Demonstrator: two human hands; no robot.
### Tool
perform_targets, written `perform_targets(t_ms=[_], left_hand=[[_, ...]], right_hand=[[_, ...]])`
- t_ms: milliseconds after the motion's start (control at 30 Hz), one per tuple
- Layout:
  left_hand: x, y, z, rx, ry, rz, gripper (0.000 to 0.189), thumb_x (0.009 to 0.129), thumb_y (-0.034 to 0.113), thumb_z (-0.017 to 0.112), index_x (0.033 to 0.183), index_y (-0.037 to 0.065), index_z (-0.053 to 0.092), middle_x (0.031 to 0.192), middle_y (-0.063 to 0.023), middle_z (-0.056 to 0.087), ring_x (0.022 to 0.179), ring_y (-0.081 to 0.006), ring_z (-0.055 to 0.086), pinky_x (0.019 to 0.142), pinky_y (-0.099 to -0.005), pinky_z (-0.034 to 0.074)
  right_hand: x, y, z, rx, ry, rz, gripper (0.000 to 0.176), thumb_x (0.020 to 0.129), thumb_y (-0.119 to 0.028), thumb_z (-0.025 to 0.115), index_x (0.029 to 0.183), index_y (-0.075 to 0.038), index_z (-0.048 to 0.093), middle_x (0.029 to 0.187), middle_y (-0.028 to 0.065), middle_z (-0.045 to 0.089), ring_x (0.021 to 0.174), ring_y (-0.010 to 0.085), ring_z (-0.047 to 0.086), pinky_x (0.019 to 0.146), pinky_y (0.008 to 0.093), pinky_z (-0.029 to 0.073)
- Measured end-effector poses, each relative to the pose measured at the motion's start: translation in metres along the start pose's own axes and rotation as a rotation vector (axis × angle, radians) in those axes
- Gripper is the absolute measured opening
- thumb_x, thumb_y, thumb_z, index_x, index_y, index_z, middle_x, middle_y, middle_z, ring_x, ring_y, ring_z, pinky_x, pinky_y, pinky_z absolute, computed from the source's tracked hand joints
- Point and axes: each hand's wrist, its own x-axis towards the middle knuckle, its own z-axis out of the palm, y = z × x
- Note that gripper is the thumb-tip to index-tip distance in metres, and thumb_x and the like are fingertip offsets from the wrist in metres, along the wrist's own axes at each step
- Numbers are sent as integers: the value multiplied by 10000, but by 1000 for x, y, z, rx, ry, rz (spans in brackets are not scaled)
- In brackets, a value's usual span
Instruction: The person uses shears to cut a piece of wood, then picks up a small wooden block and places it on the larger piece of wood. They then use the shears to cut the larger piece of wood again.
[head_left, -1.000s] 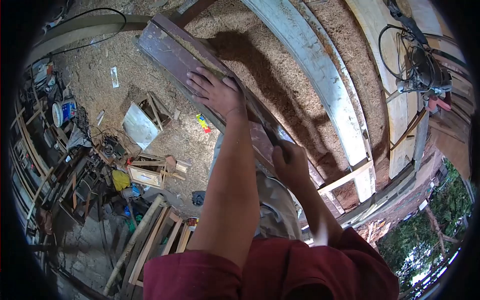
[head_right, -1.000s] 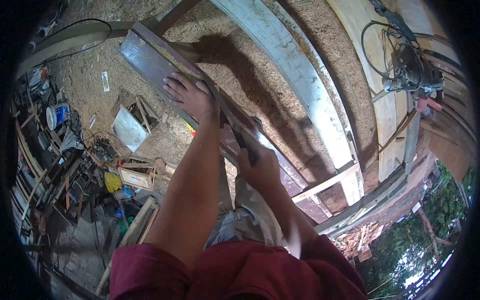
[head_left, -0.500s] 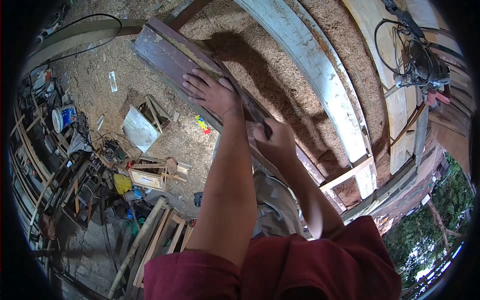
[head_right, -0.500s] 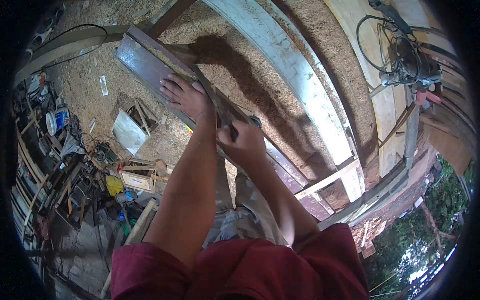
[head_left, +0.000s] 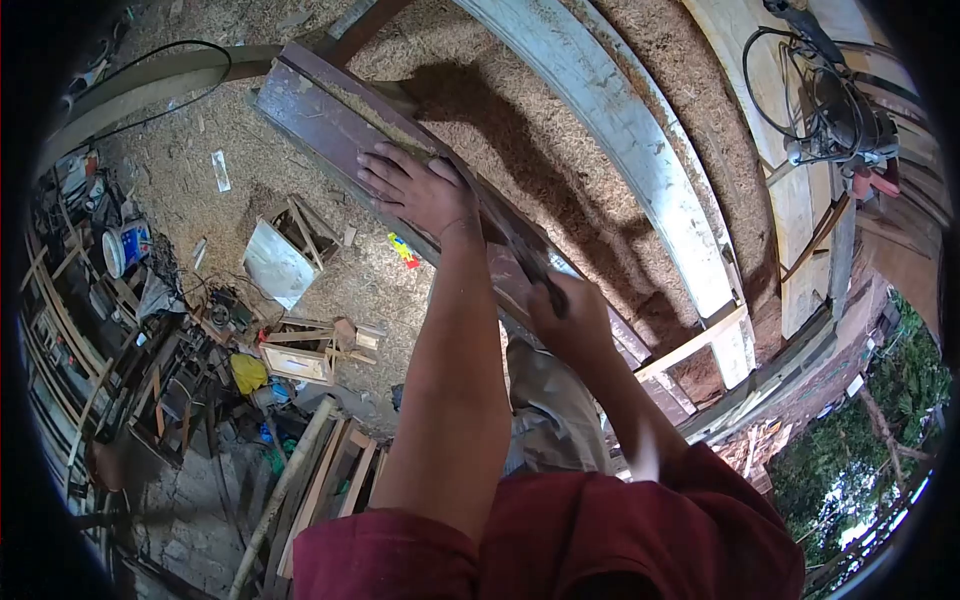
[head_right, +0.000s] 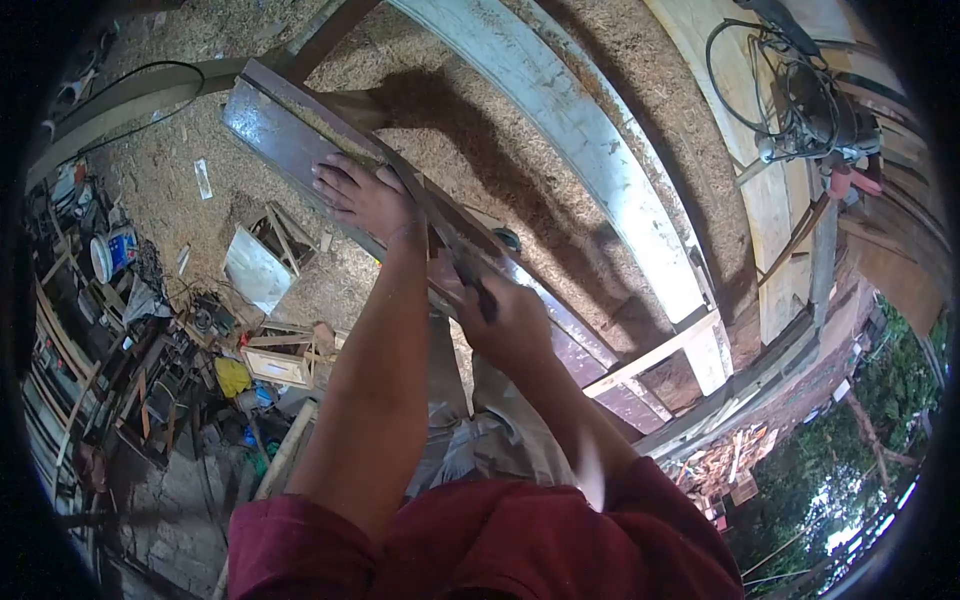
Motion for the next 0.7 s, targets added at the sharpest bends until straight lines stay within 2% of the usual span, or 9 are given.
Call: perform_targets(t_ms=[67, 167, 300, 400, 433, 533, 600, 667, 700], left_hand=[[0, -1, 1, -9, 6, -2, 896, 962, 334, 549, 1678, 30, 103, 1749, -250, 62, 1615, -454, 73, 1250, -660, 149], [-2, 1, -1, -13, 4, -6, 897, 962, 332, 551, 1679, 34, 101, 1750, -249, 58, 1616, -452, 69, 1254, -657, 139], [-1, 0, -2, -27, -10, 1, 900, 962, 335, 553, 1678, 33, 99, 1751, -246, 51, 1619, -446, 63, 1261, -651, 122], [0, 3, -3, -34, -6, -12, 897, 965, 345, 542, 1681, 42, 95, 1754, -239, 45, 1621, -439, 60, 1267, -643, 113], [0, 1, -3, -18, -15, -9, 896, 967, 351, 535, 1683, 45, 91, 1755, -238, 42, 1622, -437, 58, 1268, -642, 112], [-3, 0, -3, -4, -30, -12, 890, 975, 366, 515, 1687, 56, 80, 1757, -233, 33, 1624, -432, 50, 1270, -639, 107], [1, 1, -2, -29, -24, -15, 881, 983, 372, 500, 1689, 62, 75, 1759, -230, 25, 1625, -429, 44, 1270, -639, 104], [-2, -1, 0, -40, 19, -10, 844, 995, 384, 473, 1694, 97, 97, 1763, -207, 56, 1623, -418, 78, 1265, -632, 139], [-1, 0, 1, -49, 41, -6, 827, 1002, 391, 460, 1697, 114, 108, 1765, -195, 72, 1622, -412, 95, 1262, -629, 156]], right_hand=[[-13, 4, -8, 11, -30, 61, 345, 899, -320, 673, 826, 16, 661, 739, 270, 637, 710, 479, 648, 643, 505, 500], [26, -17, 10, -9, 35, -7, 318, 902, -300, 665, 843, 13, 667, 728, 263, 635, 712, 467, 657, 649, 503, 504], [13, -7, 6, 18, 46, -75, 288, 927, -228, 643, 794, 25, 607, 614, 195, 541, 534, 287, 563, 552, 419, 436], [-14, -2, -9, 32, 25, -46, 311, 929, -250, 643, 790, 26, 609, 618, 202, 541, 538, 311, 556, 561, 432, 436], [-12, -5, -7, 22, 34, -24, 330, 930, -268, 636, 779, 24, 611, 619, 204, 540, 548, 348, 548, 569, 446, 438], [37, -16, 14, -78, 20, -3, 280, 897, -264, 669, 828, 7, 662, 719, 241, 639, 637, 448, 637, 615, 501, 504], [39, -18, 11, -33, 12, 13, 290, 903, -259, 657, 788, 6, 629, 702, 243, 626, 641, 446, 632, 613, 507, 499], [6, -13, 0, -44, -35, 36, 292, 903, -258, 654, 790, 10, 632, 697, 244, 623, 650, 444, 638, 617, 508, 500], [-8, -10, -4, 5, 57, -59, 316, 900, -289, 656, 804, 12, 640, 705, 239, 633, 664, 443, 648, 622, 513, 500]])
